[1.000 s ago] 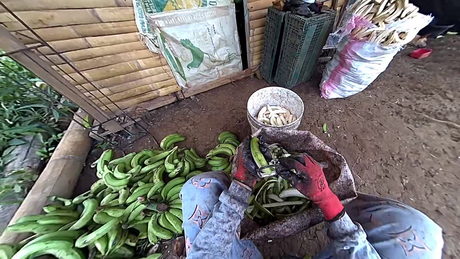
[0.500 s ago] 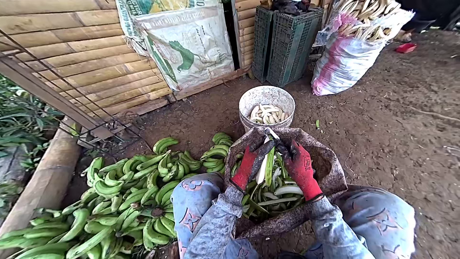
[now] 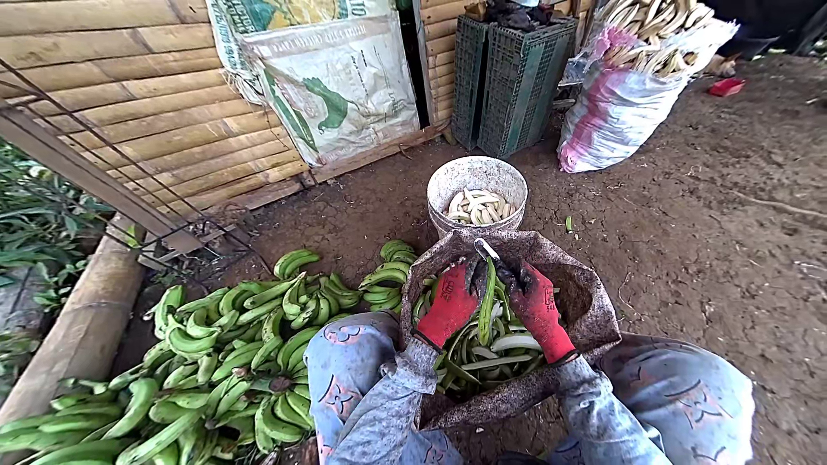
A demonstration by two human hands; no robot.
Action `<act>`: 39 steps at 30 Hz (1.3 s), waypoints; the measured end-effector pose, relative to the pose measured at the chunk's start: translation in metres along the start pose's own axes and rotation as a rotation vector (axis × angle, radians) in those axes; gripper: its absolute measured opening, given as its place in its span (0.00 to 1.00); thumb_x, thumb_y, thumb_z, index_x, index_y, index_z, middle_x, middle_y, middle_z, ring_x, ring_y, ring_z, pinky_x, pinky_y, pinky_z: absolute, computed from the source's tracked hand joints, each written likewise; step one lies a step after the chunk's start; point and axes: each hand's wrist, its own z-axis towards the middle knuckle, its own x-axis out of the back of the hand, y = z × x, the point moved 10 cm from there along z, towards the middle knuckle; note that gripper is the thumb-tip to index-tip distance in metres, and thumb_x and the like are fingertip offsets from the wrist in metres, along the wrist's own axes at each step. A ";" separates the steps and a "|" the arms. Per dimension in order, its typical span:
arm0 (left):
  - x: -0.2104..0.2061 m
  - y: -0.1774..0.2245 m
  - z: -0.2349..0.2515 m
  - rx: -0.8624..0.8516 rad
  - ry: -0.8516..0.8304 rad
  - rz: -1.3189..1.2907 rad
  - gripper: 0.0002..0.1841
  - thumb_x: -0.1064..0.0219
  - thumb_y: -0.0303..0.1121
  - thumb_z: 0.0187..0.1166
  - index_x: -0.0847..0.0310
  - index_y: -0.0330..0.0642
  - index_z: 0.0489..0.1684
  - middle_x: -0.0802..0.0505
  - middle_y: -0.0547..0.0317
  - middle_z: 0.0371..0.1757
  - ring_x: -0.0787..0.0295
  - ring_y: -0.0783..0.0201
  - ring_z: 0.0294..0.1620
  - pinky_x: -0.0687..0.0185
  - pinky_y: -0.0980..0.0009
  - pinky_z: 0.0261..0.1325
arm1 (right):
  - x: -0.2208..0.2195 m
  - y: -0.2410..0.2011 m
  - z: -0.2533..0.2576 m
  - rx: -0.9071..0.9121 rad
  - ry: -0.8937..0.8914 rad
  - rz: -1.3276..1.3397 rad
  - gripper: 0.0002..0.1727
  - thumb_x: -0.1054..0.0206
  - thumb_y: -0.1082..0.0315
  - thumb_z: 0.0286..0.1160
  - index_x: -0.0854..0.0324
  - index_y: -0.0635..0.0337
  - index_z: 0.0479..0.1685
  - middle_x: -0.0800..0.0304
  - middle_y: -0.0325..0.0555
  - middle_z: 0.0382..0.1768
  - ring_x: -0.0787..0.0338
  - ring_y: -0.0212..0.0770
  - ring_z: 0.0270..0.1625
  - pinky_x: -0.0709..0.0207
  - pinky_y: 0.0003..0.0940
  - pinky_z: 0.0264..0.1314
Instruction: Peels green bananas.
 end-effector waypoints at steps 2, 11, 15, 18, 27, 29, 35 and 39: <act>0.006 0.001 -0.003 -0.014 0.101 -0.149 0.18 0.39 0.29 0.86 0.18 0.28 0.67 0.09 0.35 0.61 0.13 0.47 0.68 0.26 0.52 0.77 | 0.007 0.018 0.008 -0.094 -0.010 -0.061 0.16 0.38 0.65 0.84 0.14 0.67 0.59 0.07 0.61 0.46 0.08 0.56 0.51 0.19 0.55 0.62; 0.003 -0.071 0.002 0.170 0.079 -0.998 0.16 0.49 0.31 0.91 0.19 0.36 0.64 0.10 0.57 0.45 0.15 0.72 0.41 0.17 0.74 0.49 | 0.003 -0.054 -0.028 0.529 -0.249 0.007 0.19 0.30 0.50 0.75 0.07 0.49 0.57 0.05 0.46 0.50 0.06 0.43 0.52 0.13 0.44 0.57; 0.000 -0.054 -0.007 0.149 0.080 -1.004 0.14 0.52 0.26 0.90 0.22 0.33 0.62 0.10 0.61 0.46 0.15 0.77 0.46 0.18 0.78 0.55 | 0.009 -0.045 -0.019 0.462 -0.156 -0.030 0.19 0.30 0.51 0.74 0.06 0.52 0.54 0.04 0.48 0.49 0.06 0.46 0.52 0.14 0.48 0.58; -0.005 -0.069 0.011 0.130 -0.001 -1.230 0.16 0.50 0.36 0.92 0.18 0.37 0.58 0.11 0.59 0.35 0.15 0.71 0.31 0.14 0.75 0.37 | 0.005 -0.054 -0.030 0.464 -0.382 0.095 0.17 0.27 0.48 0.76 0.06 0.45 0.55 0.04 0.37 0.51 0.08 0.31 0.54 0.13 0.34 0.60; 0.014 -0.022 -0.005 0.223 0.084 -0.544 0.15 0.44 0.29 0.90 0.22 0.29 0.66 0.11 0.45 0.52 0.15 0.64 0.50 0.19 0.66 0.60 | 0.025 -0.009 0.000 0.069 0.125 -0.164 0.19 0.32 0.68 0.74 0.15 0.70 0.61 0.09 0.67 0.50 0.08 0.64 0.51 0.17 0.61 0.57; 0.038 -0.016 0.016 0.068 0.270 -0.431 0.15 0.44 0.33 0.91 0.17 0.34 0.64 0.09 0.46 0.53 0.13 0.61 0.52 0.20 0.60 0.60 | 0.032 -0.012 0.001 0.093 0.162 -0.131 0.22 0.33 0.64 0.75 0.16 0.71 0.62 0.09 0.67 0.50 0.08 0.63 0.52 0.17 0.60 0.57; 0.136 0.068 0.104 -0.309 0.508 -0.065 0.28 0.39 0.38 0.86 0.32 0.39 0.85 0.21 0.34 0.77 0.22 0.44 0.75 0.26 0.51 0.77 | 0.022 -0.011 0.000 0.139 0.136 0.007 0.25 0.31 0.63 0.75 0.19 0.73 0.67 0.10 0.68 0.55 0.09 0.58 0.58 0.18 0.53 0.65; 0.220 0.085 0.029 -0.499 0.811 -0.029 0.27 0.38 0.37 0.84 0.27 0.33 0.79 0.20 0.34 0.72 0.17 0.54 0.68 0.20 0.64 0.70 | 0.050 -0.026 -0.008 0.157 0.202 0.399 0.29 0.32 0.69 0.78 0.32 0.79 0.73 0.11 0.56 0.57 0.09 0.38 0.56 0.15 0.34 0.64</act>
